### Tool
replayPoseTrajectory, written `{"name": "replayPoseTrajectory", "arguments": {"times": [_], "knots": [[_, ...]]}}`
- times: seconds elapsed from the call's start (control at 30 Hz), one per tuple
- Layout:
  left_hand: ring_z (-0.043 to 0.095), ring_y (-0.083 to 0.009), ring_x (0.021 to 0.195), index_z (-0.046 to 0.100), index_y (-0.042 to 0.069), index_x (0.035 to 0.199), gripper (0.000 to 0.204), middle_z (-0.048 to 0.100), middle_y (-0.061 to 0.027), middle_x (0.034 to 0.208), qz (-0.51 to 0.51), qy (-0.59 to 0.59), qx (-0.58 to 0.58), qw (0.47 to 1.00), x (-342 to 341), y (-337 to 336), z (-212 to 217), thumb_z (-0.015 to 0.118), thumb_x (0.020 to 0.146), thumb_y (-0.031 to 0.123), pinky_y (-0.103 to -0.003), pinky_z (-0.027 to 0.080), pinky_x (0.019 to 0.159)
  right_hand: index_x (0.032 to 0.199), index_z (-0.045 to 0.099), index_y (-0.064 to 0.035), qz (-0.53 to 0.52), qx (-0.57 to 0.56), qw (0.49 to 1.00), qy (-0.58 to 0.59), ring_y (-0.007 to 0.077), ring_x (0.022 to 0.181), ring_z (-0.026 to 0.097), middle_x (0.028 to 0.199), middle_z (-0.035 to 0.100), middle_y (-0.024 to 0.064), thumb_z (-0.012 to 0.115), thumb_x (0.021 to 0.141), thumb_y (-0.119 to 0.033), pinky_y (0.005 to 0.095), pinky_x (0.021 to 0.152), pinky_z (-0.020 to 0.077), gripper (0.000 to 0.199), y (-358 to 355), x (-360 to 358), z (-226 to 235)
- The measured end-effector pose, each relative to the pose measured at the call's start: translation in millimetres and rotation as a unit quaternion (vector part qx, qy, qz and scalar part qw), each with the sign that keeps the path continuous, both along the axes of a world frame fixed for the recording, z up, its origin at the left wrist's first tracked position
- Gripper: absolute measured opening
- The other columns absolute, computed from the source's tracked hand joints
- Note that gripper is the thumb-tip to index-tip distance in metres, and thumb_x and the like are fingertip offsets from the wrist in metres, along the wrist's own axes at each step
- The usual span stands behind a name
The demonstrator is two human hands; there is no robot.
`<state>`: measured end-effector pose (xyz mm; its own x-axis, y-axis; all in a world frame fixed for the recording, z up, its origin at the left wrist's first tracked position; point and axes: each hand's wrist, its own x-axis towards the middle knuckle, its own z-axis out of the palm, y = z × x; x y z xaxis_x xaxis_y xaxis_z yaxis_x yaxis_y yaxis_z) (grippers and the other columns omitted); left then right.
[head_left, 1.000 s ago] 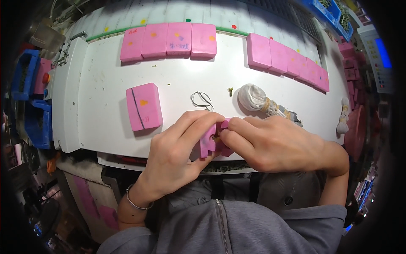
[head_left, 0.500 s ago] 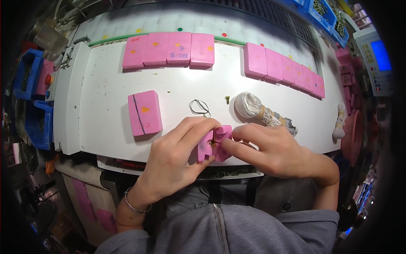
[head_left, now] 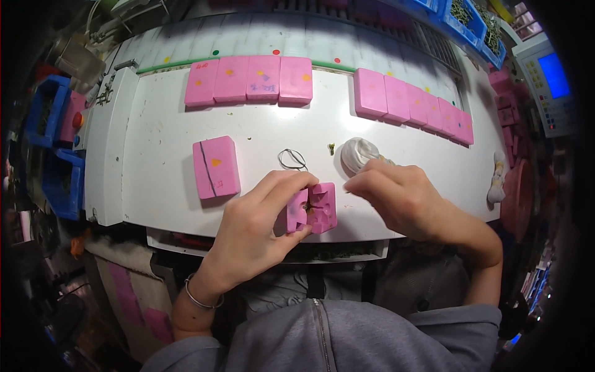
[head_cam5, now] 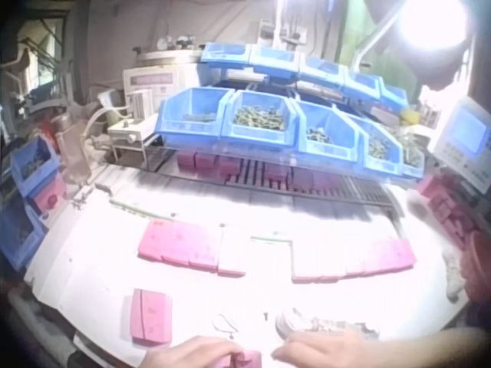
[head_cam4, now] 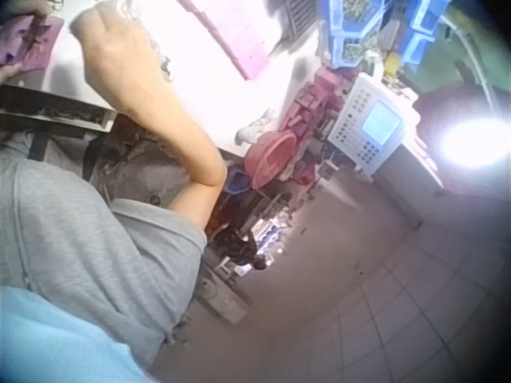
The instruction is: The person removes a wax tree from a pink mold, separates the wax pieces from the tree by hand, and wipes the mold with a cloth. They then reassemble the mold halves and secure them with a rubber band before placing the mold on a tray.
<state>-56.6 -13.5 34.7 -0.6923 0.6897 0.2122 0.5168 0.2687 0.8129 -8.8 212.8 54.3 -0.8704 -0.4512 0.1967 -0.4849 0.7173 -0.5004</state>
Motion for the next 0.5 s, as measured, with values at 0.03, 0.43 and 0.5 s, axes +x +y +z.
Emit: {"name": "replayPoseTrajectory", "arguments": {"times": [0.03,0.43,0.5], "knots": [[0.062,-0.0301,0.089,0.056,0.005,0.111,0.054,0.059,-0.0118,0.103,0.001,-0.003,0.007,1.0,0,-1,-2,0.075,0.061,0.001,-0.034,0.052,0.07,0.086,0.055,-0.0045,0.002,0.0,1.0,-0.001,0.0275,0.063,0.059,0.077,0.054,0.01,0.06,0.071,-0.001,0.0361,0.05,0.0493,0.016,3,4,-4],[0.062,-0.0287,0.094,0.056,0.004,0.113,0.056,0.06,-0.0124,0.107,0.017,-0.023,0.048,0.998,1,-5,-9,0.077,0.061,-0.001,-0.034,0.051,0.077,0.103,0.054,0.0048,0.099,-0.24,0.965,0.037,0.0249,0.081,0.061,0.098,0.058,0.0175,0.066,0.07,0.011,0.0308,0.065,0.052,0.036,-51,-3,-12],[0.062,-0.0265,0.096,0.056,0.004,0.114,0.057,0.06,-0.0119,0.108,0.016,-0.031,0.058,0.998,0,-10,-17,0.077,0.062,0.0,-0.033,0.051,0.079,0.103,0.049,0.0008,0.047,-0.252,0.966,-0.03,0.0311,0.077,0.059,0.098,0.054,0.0166,0.062,0.075,0.003,0.0337,0.063,0.0502,0.03,-54,0,-10]]}}
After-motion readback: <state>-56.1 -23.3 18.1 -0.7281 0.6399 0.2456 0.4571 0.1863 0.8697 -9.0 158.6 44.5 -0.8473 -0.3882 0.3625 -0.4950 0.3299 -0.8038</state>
